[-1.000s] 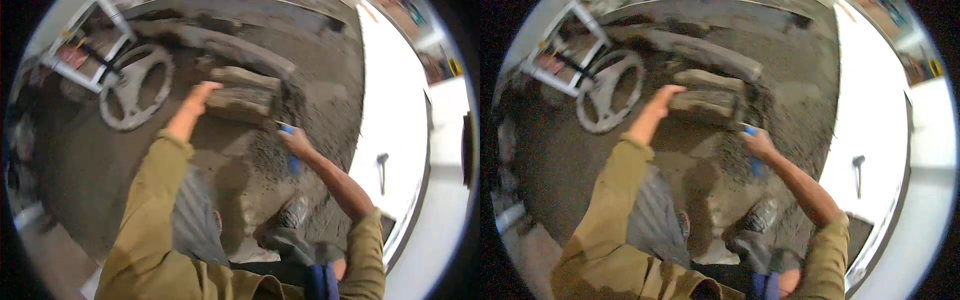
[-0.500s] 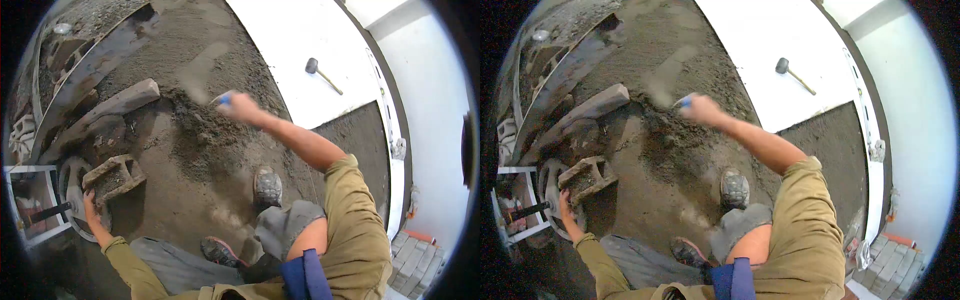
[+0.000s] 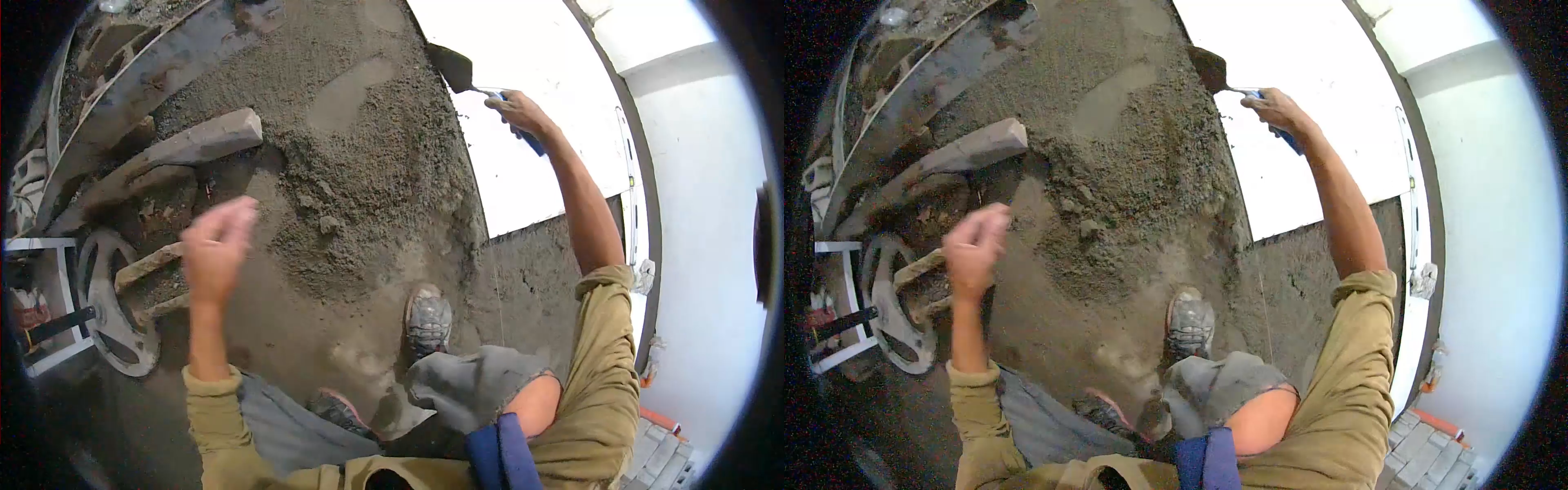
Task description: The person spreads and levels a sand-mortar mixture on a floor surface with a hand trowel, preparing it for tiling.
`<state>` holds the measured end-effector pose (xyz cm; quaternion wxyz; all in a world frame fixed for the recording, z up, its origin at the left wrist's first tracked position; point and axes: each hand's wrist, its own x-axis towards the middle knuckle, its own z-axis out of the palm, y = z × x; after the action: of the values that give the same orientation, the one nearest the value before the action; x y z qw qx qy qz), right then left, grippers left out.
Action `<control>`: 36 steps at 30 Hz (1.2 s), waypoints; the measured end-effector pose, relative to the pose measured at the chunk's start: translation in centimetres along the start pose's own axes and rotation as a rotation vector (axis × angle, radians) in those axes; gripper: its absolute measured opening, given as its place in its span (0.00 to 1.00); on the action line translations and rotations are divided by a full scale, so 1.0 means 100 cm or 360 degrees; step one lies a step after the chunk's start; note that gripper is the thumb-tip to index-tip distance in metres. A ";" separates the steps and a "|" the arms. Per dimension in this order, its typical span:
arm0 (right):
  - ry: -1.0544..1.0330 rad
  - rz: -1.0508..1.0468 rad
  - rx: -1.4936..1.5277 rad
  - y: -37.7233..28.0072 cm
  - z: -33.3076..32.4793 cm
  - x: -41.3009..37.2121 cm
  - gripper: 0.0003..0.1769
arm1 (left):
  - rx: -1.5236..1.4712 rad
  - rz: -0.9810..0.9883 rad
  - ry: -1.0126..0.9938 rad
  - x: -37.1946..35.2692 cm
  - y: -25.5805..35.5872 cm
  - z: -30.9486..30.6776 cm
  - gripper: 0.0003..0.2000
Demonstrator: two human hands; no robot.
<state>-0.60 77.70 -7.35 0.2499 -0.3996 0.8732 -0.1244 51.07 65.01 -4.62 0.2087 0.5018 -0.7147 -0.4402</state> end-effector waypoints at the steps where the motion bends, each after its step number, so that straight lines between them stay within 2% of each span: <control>1: -0.0005 -0.0005 -0.0021 0.005 -0.007 0.004 0.23 | 0.0134 0.0342 -0.0242 -0.004 0.000 0.018 0.09; 2: -0.0061 0.0098 -0.0290 0.012 -0.011 0.007 0.22 | 0.0270 0.0680 -0.0495 -0.009 -0.006 0.036 0.07; 3: -0.0119 0.0207 -0.0553 0.019 -0.010 0.006 0.22 | 0.0267 0.0691 -0.0797 -0.014 -0.011 0.053 0.08; 4: -0.0135 0.0219 -0.0566 0.019 -0.008 -0.002 0.22 | 0.0258 0.0701 -0.1095 -0.020 -0.015 0.068 0.09; 5: -0.0145 0.0205 -0.0567 0.019 -0.007 -0.012 0.22 | 0.0242 0.0686 -0.1105 -0.027 -0.018 0.079 0.09; 7: -0.0160 0.0189 -0.0575 0.022 -0.003 -0.013 0.23 | 0.0274 0.0992 -0.1225 -0.039 -0.017 0.097 0.17; 10: -0.0171 0.0152 -0.0733 0.025 0.004 -0.031 0.24 | 0.0478 0.0977 -0.1313 -0.045 -0.010 0.116 0.22; 13: -0.0314 0.0211 -0.0863 0.007 -0.013 -0.055 0.24 | 0.0507 0.1047 -0.1444 -0.038 -0.005 0.127 0.22; 15: -0.0498 0.0158 -0.1062 0.008 -0.023 -0.057 0.25 | 0.0467 0.1101 -0.1401 -0.033 -0.004 0.139 0.22; 16: -0.0496 0.0158 -0.1061 0.008 -0.021 -0.053 0.25 | 0.0425 0.1161 -0.1355 -0.032 -0.002 0.146 0.21; 18: -0.0206 0.0127 -0.0915 0.005 -0.015 -0.033 0.27 | 0.0425 0.1182 -0.1373 -0.033 0.007 0.154 0.21; 21: -0.0196 0.0215 -0.0690 -0.007 0.009 0.005 0.29 | 0.0429 0.1226 -0.1420 -0.047 0.030 0.166 0.21; 24: -0.0259 0.0257 -0.0798 -0.016 0.015 -0.015 0.27 | 0.0400 0.1215 -0.1547 -0.076 0.055 0.185 0.21; 27: -0.0372 0.0237 -0.0881 -0.016 -0.001 -0.033 0.25 | 0.0194 0.1248 -0.1651 -0.112 0.048 0.214 0.20; 30: -0.0372 0.0177 -0.0886 -0.012 0.005 -0.043 0.25 | 0.0037 0.1257 -0.1889 -0.145 0.047 0.238 0.18; 32: -0.0281 0.0123 -0.0836 -0.002 0.024 -0.061 0.26 | 0.0190 0.1284 -0.2445 -0.161 0.059 0.244 0.19; 33: -0.0266 0.0136 -0.0758 0.003 0.028 -0.081 0.26 | 0.0185 0.1298 -0.2473 -0.176 0.061 0.250 0.19; 35: -0.0435 0.0223 -0.0851 0.001 0.018 -0.105 0.26 | -0.0757 0.0909 -0.2906 -0.207 0.061 0.258 0.27; 36: -0.0492 0.0233 -0.0883 0.002 0.015 -0.113 0.26 | -0.0755 0.0926 -0.2910 -0.209 0.061 0.254 0.27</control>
<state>6.39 86.40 -4.82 0.2695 -0.4029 0.8518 0.1987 37.58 95.20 -9.81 -0.2285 -0.2815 -0.5896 -0.7218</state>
